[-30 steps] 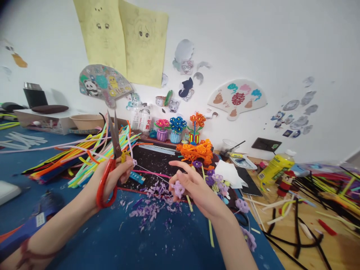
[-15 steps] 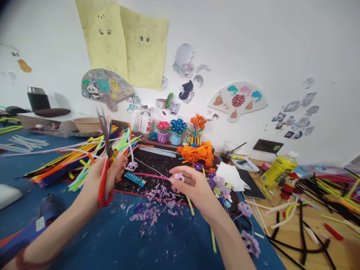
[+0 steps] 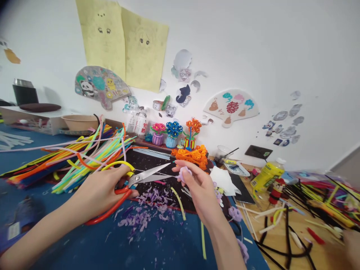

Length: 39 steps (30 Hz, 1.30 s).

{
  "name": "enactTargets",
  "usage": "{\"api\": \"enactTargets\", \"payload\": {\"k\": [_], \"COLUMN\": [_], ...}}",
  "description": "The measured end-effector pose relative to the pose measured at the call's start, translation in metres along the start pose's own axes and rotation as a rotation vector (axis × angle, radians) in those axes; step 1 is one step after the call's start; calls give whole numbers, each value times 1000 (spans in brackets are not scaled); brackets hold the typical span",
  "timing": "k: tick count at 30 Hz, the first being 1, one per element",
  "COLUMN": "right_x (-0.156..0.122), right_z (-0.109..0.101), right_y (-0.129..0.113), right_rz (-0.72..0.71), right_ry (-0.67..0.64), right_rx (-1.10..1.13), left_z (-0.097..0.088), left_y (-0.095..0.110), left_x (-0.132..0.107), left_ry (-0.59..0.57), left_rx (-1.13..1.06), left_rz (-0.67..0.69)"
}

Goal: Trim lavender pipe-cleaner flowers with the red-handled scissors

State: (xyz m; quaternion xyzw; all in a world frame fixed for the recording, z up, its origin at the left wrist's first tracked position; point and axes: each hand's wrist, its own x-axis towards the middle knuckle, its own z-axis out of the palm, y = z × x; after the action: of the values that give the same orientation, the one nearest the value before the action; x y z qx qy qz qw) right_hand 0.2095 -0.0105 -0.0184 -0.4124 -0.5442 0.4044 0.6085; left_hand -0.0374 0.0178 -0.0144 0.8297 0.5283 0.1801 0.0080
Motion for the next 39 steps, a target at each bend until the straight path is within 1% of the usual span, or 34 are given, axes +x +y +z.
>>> {"api": "enactTargets", "payload": {"k": [3,10,15,19,28,34,39], "right_x": [0,2,2,1,0,0,1], "right_z": [-1,-5,-7,-6,-3,-2,-2], "right_y": [-2,1,2,1,-1,-2,-2], "right_rz": [-41,-74,-76,-72,-73,-84,-73], "right_ry": [-17,-40,-32,-37,-40,-53,-45], "right_rx": [38,107,94,146,243,253,248], "left_z": [2,4,4,5,8,7,6], "left_y": [-4,-9,-11,-12,-16,-15,-14], "left_x": [1,3,5,5,6,6,5], "left_ry": [-19,-20,6,19,5,-1,-13], "left_rx": [11,10,-7,-31,20,30,-5], "left_rz": [21,51,47,60,66,50,43]}}
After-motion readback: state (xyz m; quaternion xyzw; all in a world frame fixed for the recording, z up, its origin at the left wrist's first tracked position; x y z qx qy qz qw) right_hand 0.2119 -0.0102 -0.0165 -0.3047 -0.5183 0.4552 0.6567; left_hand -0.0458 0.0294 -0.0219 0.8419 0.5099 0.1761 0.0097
